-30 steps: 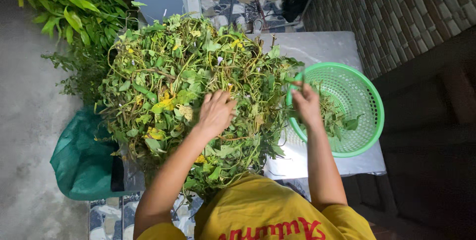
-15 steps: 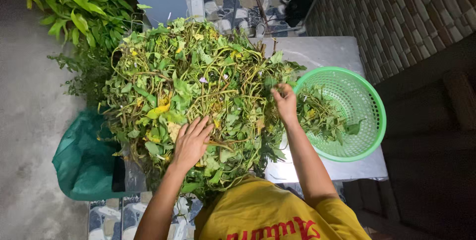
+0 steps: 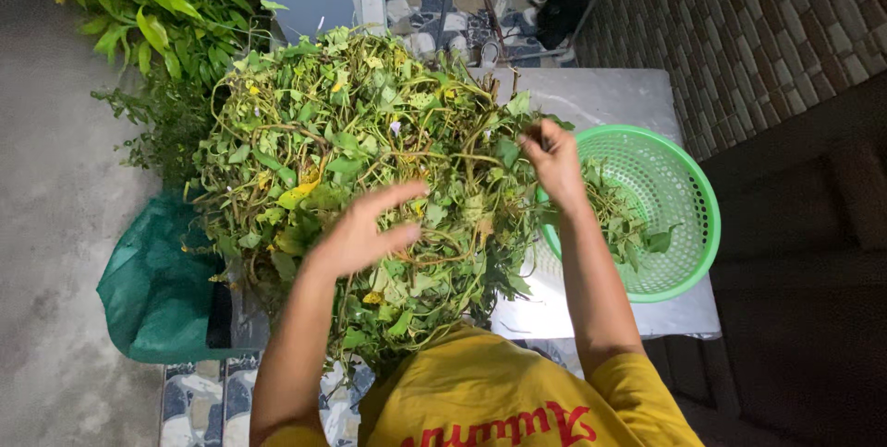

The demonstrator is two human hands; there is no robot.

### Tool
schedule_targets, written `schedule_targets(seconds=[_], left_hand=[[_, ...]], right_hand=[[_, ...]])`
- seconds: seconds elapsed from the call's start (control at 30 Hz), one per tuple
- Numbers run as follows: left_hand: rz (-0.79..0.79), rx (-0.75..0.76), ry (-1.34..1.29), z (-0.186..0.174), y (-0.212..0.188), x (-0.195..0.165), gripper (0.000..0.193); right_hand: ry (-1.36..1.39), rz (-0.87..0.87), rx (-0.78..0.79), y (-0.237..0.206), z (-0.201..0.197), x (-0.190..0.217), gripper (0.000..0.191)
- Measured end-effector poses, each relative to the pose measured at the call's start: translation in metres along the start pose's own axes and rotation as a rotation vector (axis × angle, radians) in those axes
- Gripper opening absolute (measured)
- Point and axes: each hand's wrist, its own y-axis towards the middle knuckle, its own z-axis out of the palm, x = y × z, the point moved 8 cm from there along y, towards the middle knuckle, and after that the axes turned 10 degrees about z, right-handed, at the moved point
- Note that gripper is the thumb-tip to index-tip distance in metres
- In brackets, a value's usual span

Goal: The person picks edible leaves from a large pile of leafy vines on a metal table, stripping usable leaves by hand and occasionally cutting stems with a small knife, and drops the picked leaves into a green perforated basket beside the pile.

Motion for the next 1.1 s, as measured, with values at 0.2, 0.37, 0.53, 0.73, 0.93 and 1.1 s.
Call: schedule_targets(seconds=[0.2, 0.37, 0.53, 0.73, 0.93, 1.1], left_hand=[[0.086, -0.312, 0.119, -0.009, 0.081, -0.01, 0.066], [0.34, -0.262, 0.124, 0.019, 0.128, -0.034, 0.072], [0.11, -0.004, -0.111, 0.04, 0.153, -0.013, 0.019], [0.367, -0.23, -0.118, -0.008, 0.151, -0.063, 0.017], [0.333, -0.483, 0.101, -0.079, 0.117, -0.058, 0.021], [0.032, -0.417, 0.527, -0.119, 0.074, -0.003, 0.025]], right_hand=[[-0.071, -0.17, 0.045, -0.037, -0.022, 0.106, 0.009], [-0.108, -0.231, 0.032, -0.06, -0.03, 0.132, 0.013], [0.0, -0.154, -0.074, -0.051, -0.058, 0.107, 0.009], [-0.121, -0.103, -0.028, -0.025, -0.019, 0.049, 0.005], [-0.073, 0.0, -0.027, -0.037, 0.019, -0.007, 0.016], [0.495, 0.283, 0.212, -0.036, 0.007, -0.019, 0.009]])
